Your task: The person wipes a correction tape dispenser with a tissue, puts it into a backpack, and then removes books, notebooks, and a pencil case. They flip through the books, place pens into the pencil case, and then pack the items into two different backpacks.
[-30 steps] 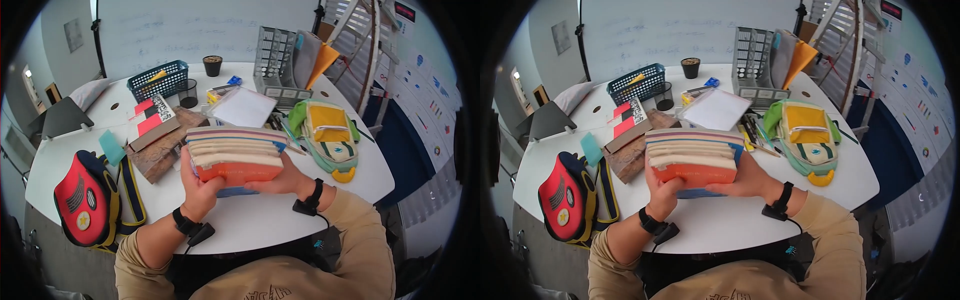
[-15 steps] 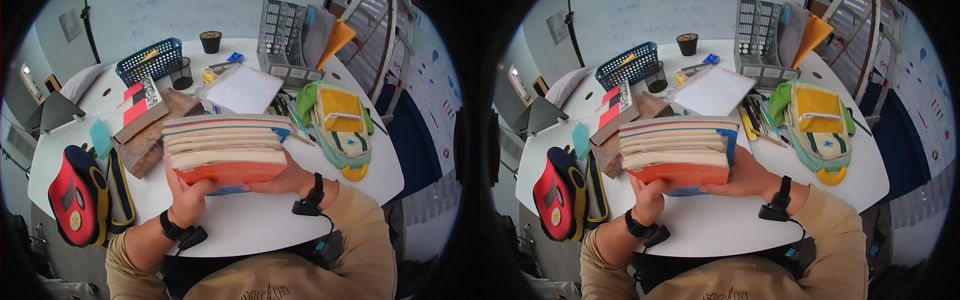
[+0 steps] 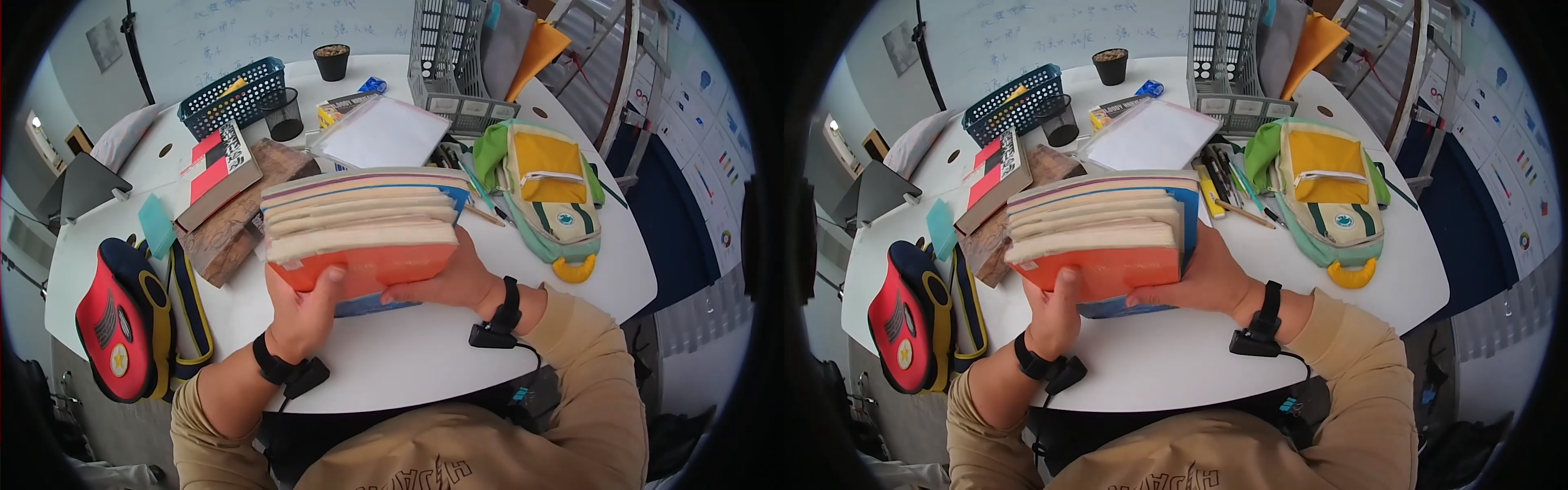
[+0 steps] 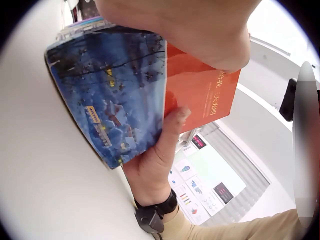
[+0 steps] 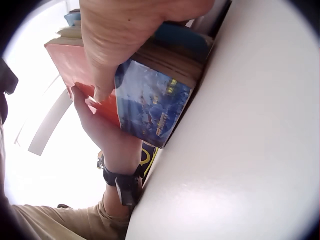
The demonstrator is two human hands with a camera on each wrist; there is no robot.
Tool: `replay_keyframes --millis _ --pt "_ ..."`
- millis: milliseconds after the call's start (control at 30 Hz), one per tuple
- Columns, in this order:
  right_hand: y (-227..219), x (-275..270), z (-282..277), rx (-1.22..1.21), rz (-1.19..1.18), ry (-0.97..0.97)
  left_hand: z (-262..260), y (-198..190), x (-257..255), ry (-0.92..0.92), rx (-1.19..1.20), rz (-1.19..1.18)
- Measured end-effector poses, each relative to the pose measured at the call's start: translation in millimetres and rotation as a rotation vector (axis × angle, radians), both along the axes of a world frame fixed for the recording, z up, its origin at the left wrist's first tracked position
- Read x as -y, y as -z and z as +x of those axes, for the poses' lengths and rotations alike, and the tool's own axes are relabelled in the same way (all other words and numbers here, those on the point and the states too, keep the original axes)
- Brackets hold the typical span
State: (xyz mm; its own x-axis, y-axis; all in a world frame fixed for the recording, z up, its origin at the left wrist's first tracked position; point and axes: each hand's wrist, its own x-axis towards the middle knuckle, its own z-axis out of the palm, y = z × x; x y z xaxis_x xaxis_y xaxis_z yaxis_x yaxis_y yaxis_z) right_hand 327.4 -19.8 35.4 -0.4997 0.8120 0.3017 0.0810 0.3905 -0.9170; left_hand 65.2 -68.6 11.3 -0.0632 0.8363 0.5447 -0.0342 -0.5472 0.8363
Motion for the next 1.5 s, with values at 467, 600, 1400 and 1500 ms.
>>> replay_keyframes --millis 467,600,1400,1500 --pt "1 6 5 -0.356 -0.392 -0.174 -3 -34 -28 0.586 0.687 -0.670" --pt "-2 11 3 -0.456 -0.655 -0.292 -10 -26 -27 0.637 0.721 -0.725" --pt "-1 9 12 -0.477 -0.971 -0.705 -37 -10 36 1.111 0.657 -0.914" --pt "-3 9 10 -0.473 -0.940 -0.700 -38 -11 36 1.117 0.653 -0.907"
